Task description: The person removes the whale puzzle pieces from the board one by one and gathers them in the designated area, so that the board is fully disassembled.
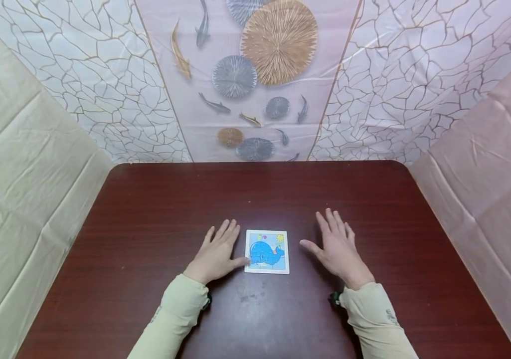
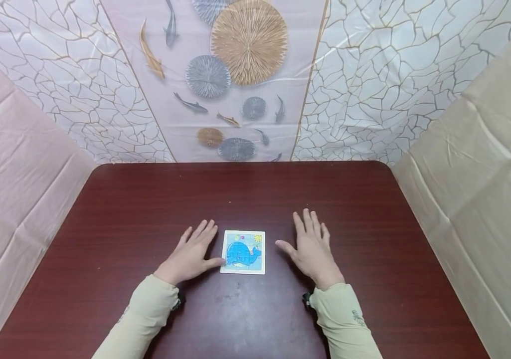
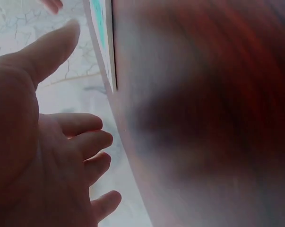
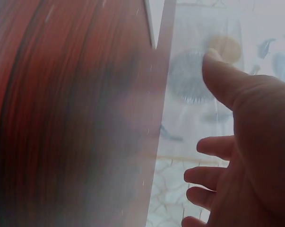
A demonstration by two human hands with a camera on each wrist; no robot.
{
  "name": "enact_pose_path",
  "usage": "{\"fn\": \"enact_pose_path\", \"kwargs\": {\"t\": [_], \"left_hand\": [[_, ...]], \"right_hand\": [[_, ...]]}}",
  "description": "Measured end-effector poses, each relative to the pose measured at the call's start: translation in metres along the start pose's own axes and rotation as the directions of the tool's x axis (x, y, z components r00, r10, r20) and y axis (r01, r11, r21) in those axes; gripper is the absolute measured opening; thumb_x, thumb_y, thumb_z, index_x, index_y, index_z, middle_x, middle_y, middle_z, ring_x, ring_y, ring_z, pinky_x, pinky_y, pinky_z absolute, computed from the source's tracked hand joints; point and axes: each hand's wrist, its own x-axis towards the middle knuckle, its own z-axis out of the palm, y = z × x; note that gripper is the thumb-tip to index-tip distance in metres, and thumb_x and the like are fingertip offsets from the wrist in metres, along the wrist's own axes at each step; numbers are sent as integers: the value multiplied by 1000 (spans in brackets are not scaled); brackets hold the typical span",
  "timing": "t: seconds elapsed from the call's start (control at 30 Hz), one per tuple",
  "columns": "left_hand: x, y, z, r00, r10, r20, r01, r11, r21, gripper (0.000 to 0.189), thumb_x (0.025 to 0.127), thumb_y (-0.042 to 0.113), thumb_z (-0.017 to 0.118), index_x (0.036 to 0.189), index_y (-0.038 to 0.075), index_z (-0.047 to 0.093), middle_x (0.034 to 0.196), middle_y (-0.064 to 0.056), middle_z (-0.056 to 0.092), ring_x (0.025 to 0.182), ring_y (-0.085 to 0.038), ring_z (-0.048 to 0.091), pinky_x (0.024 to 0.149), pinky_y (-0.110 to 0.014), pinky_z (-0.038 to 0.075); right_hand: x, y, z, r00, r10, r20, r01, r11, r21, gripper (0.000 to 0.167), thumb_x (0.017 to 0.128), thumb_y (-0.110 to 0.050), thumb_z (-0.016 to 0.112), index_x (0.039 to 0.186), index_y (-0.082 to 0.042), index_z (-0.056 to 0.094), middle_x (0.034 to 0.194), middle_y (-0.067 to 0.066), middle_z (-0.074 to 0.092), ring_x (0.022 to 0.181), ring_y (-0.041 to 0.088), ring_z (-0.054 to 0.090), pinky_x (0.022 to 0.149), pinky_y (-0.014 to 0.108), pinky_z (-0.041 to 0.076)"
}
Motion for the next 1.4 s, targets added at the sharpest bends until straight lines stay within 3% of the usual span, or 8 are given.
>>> {"fn": "enact_pose_path", "kwargs": {"t": [0.17,0.43,0.6,0.73,0.93,1.23,1.4], "left_hand": [[5,4,8,998,-3,62,4,1000,-17,98,84,62,64,153,5,26,160,-11,18,148,-27,8,117,-55,5],[10,4,9,994,30,101,-27,999,-35,95,83,57,68,154,8,27,160,-8,19,149,-24,7,117,-55,2],[9,8,7,993,24,117,-25,1000,2,91,84,55,69,152,7,32,159,-9,23,148,-26,13,116,-57,8],[8,11,7,994,26,107,-29,999,24,91,83,56,69,151,6,34,160,-10,20,148,-26,12,116,-57,10],[8,11,7,996,21,83,-24,999,39,93,80,58,70,149,4,37,160,-12,18,148,-26,10,116,-56,12],[10,13,5,995,27,94,-29,999,25,98,79,60,70,151,5,33,160,-13,19,148,-27,10,116,-57,13],[13,11,1,996,23,88,-28,998,55,88,83,62,63,150,10,38,158,-15,24,148,-28,13,114,-59,16]], "right_hand": [[3,-19,10,998,-51,26,51,999,7,86,89,-50,65,151,-2,30,157,26,17,145,43,10,110,65,14],[8,-47,21,994,-88,61,87,996,23,77,89,-45,67,148,-5,39,156,21,24,144,39,17,110,60,21],[14,-64,31,988,-138,64,137,990,14,67,88,-40,71,143,-8,48,139,16,41,121,32,37,94,46,38],[17,-75,41,979,-187,87,183,982,53,61,89,-35,71,141,-9,51,122,10,44,103,23,39,83,35,42],[24,-88,52,957,-254,139,239,964,121,52,92,-25,69,139,-9,53,110,6,42,95,18,43,80,31,47],[29,-94,60,961,-234,147,218,969,115,48,91,-24,70,134,-6,57,110,8,43,92,19,51,82,34,50],[30,-95,59,961,-223,162,207,972,108,43,92,-25,68,130,-6,60,107,6,44,90,18,50,80,34,50]]}}
